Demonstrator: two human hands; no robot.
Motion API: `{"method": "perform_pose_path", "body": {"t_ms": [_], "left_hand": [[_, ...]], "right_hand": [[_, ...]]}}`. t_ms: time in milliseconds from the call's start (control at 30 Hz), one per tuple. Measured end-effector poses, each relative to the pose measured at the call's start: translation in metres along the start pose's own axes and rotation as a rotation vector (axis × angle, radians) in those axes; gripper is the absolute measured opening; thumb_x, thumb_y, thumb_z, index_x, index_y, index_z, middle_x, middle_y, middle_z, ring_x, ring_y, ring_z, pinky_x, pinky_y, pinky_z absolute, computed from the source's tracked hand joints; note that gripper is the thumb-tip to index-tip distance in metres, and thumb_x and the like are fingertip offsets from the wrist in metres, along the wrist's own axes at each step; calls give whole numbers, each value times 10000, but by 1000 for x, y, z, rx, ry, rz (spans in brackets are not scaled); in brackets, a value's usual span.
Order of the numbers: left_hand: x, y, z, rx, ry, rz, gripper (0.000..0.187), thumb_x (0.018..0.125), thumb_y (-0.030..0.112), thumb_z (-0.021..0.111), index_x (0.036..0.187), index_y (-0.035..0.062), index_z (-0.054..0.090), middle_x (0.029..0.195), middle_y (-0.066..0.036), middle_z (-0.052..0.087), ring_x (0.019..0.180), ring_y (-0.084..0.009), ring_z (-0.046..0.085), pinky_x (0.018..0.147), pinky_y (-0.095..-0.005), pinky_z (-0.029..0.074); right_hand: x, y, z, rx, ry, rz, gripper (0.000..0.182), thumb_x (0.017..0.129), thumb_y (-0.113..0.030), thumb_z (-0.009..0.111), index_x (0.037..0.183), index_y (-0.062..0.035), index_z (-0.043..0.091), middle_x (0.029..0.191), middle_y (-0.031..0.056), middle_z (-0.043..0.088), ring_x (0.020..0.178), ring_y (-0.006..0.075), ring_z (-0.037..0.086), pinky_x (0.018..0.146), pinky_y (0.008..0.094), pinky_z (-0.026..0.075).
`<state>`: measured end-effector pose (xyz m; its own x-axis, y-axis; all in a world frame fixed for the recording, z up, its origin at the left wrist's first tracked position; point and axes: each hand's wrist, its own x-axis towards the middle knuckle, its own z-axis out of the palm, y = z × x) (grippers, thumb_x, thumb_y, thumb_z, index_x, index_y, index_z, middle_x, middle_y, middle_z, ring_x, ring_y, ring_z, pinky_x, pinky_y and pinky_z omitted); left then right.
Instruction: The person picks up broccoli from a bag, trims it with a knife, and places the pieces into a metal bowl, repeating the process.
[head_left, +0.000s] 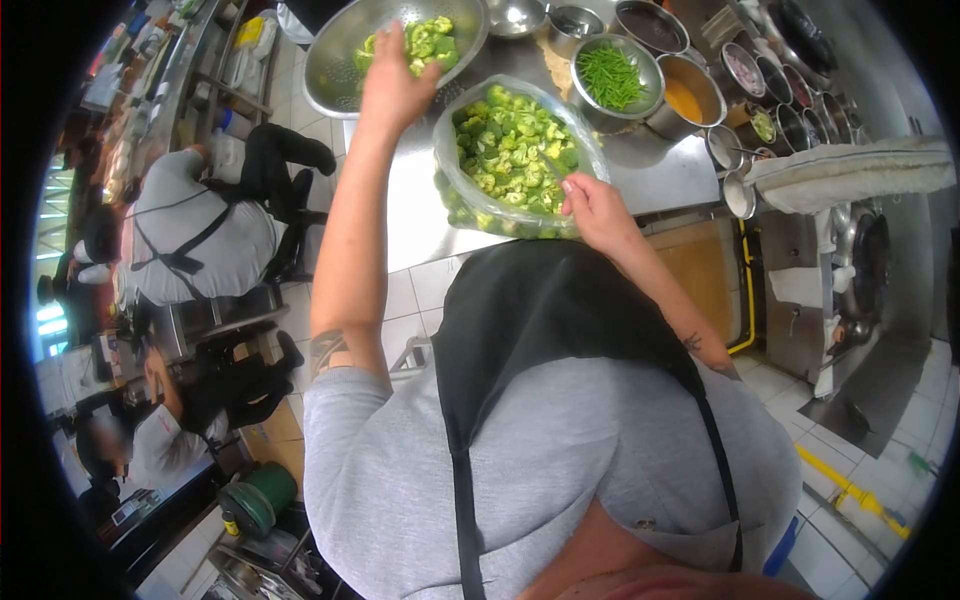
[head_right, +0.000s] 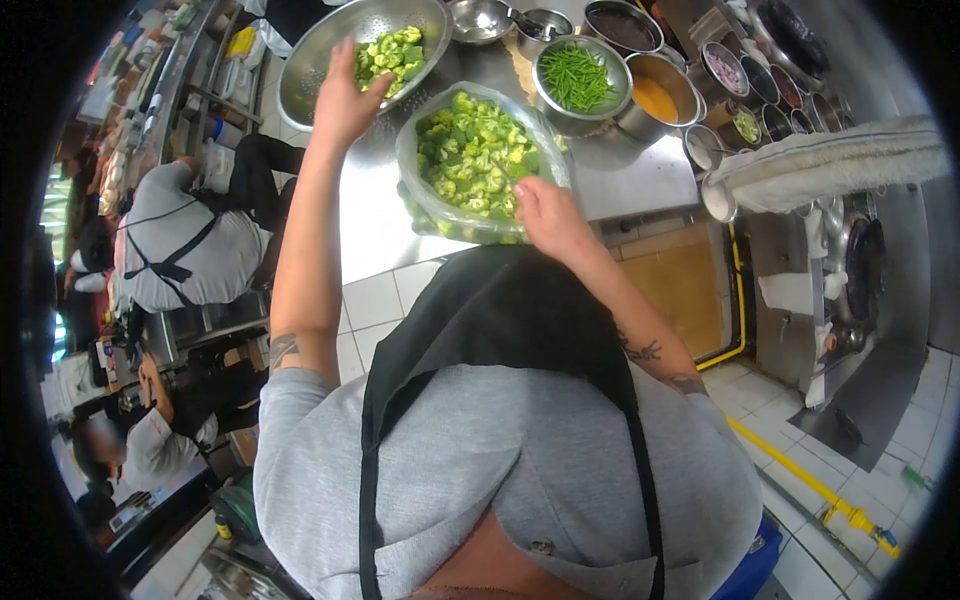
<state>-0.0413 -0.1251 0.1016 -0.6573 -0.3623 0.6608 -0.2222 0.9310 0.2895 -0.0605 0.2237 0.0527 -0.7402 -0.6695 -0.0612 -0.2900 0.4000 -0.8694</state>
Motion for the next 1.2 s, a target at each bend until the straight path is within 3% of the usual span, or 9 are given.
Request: {"method": "perform_pose_path", "body": {"t_ms": [33,100,133,233,433,567,667,867,1200], "left_hand": [[2,17,-6,-57,-43,48,670,938,323,756,1486,14,524,1461,-303,560,1168,-366,700,1051,-429,540],[-1,62,-26,-247,-642,-232,612,938,300,751,1458,37,562,1372,-262,645,1153,-347,707,1027,-391,549],[-25,54,5,-463,-620,-167,479,930,278,755,1332,34,666,1239,-226,722,1104,-348,722,977,-396,564],[-73,69,40,-78,-1024,-118,350,803,295,832,1030,38,762,1101,-211,741,991,-369,719,917,-448,564],[-117,59,38,-196,-928,-101,279,812,210,791,1023,38,735,1127,-207,718,1038,-358,706,890,-448,558],[-124,49,28,-390,-893,-165,221,849,149,749,1024,26,691,1055,-197,727,984,-335,711,848,-426,550],[-122,62,6,-513,-896,-347,168,925,122,692,1064,32,667,1071,-148,732,931,-265,707,823,-367,557],[-136,62,8,-1489,-794,-882,266,1018,58,602,1277,18,644,1198,-46,695,960,-125,659,810,-266,545],[-138,73,-7,-1566,-851,-796,360,977,56,682,1329,3,626,1202,-56,690,921,-108,639,820,-257,532]], "right_hand": [[1,3,0,-27,31,-24,268,1069,-197,510,1160,8,657,778,130,708,741,261,703,731,406,542],[6,11,0,5,44,3,299,1077,-174,497,1300,-17,618,790,82,702,739,186,667,728,359,531],[7,13,-1,21,53,17,337,1080,-163,490,1369,-30,599,796,57,698,737,148,649,726,336,525],[3,-3,-6,60,53,12,399,1073,-151,501,1451,-29,532,806,58,707,747,143,656,734,333,532],[-2,4,-3,20,-10,45,368,1070,-156,514,1398,-1,575,825,54,721,735,119,647,716,305,528],[-3,-3,-1,43,-30,55,346,1054,-164,516,1351,-12,607,835,133,737,788,251,724,771,395,559],[0,-2,1,77,-16,20,344,1048,-177,549,1340,-12,628,834,134,737,776,238,720,755,382,560],[3,-10,4,73,-34,-37,337,1022,-177,621,1312,-13,674,939,171,755,807,226,721,774,362,565],[1,-19,6,92,-48,-171,324,1000,-143,657,1291,-6,695,1147,216,751,938,263,751,843,352,579]]}}
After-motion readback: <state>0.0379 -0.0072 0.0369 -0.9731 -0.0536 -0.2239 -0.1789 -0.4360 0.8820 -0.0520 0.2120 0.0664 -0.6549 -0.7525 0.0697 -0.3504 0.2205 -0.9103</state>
